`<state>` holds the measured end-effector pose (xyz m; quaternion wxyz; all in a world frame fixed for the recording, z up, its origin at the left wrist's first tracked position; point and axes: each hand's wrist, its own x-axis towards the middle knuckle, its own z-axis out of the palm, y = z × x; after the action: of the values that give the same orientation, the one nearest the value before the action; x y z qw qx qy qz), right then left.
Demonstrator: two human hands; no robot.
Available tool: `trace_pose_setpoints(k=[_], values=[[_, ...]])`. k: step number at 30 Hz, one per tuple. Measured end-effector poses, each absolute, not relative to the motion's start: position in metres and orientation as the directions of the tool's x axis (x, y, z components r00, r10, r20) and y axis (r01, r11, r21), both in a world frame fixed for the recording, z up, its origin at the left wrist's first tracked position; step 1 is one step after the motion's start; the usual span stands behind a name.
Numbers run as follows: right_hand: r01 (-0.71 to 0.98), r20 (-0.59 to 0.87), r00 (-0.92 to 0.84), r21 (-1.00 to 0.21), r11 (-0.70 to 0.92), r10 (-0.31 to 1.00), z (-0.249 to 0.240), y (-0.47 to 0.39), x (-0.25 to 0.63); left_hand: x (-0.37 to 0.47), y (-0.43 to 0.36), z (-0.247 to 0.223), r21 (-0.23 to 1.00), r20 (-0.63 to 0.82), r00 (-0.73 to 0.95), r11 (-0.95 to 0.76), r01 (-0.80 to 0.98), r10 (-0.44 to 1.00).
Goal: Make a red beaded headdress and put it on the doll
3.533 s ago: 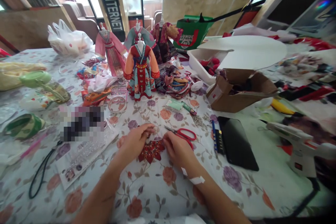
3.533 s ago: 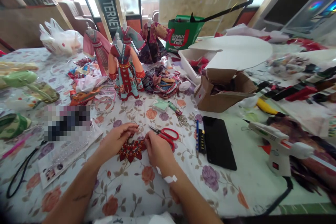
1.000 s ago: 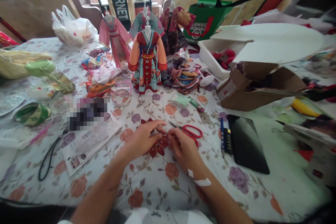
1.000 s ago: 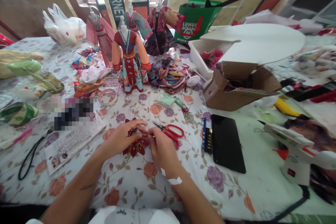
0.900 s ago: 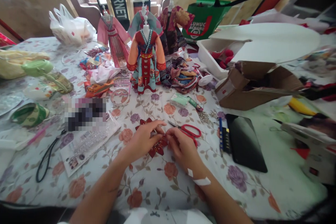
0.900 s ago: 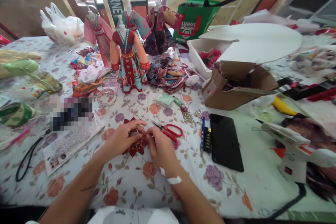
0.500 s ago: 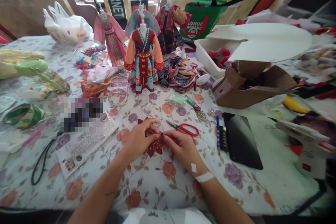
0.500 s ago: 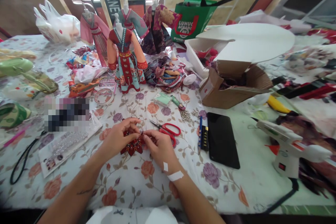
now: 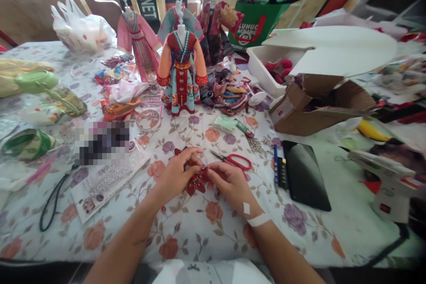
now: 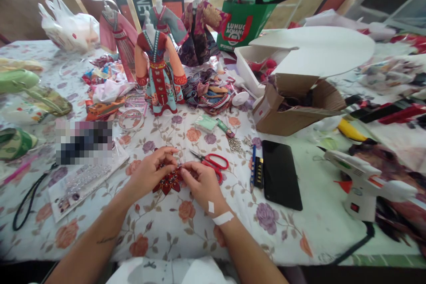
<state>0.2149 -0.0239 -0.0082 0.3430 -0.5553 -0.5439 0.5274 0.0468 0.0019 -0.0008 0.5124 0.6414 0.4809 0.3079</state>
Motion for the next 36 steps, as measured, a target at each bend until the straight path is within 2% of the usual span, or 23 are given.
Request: trace_pose_setpoints(k=[4, 14, 36], values=[[0.223, -0.247, -0.145, -0.951, -0.212, 0.958, -0.0060, -0.0245, 0.2145, 0.0471, 0.0014, -0.0024, 0.961, -0.091, 0.363, -0.014, 0.277, 0.927], [0.186, -0.208, -0.147, -0.966, -0.179, 0.967, -0.0087, -0.0241, 0.2145, 0.0473, 0.0000, 0.0008, 0.951, -0.076, 0.359, -0.041, 0.306, 0.930], [0.219, -0.200, -0.148, -0.962, -0.166, 0.969, -0.0064, -0.0232, 0.2139, 0.0468, -0.0007, -0.0014, 0.955, -0.069, 0.356, -0.042, 0.293, 0.932]])
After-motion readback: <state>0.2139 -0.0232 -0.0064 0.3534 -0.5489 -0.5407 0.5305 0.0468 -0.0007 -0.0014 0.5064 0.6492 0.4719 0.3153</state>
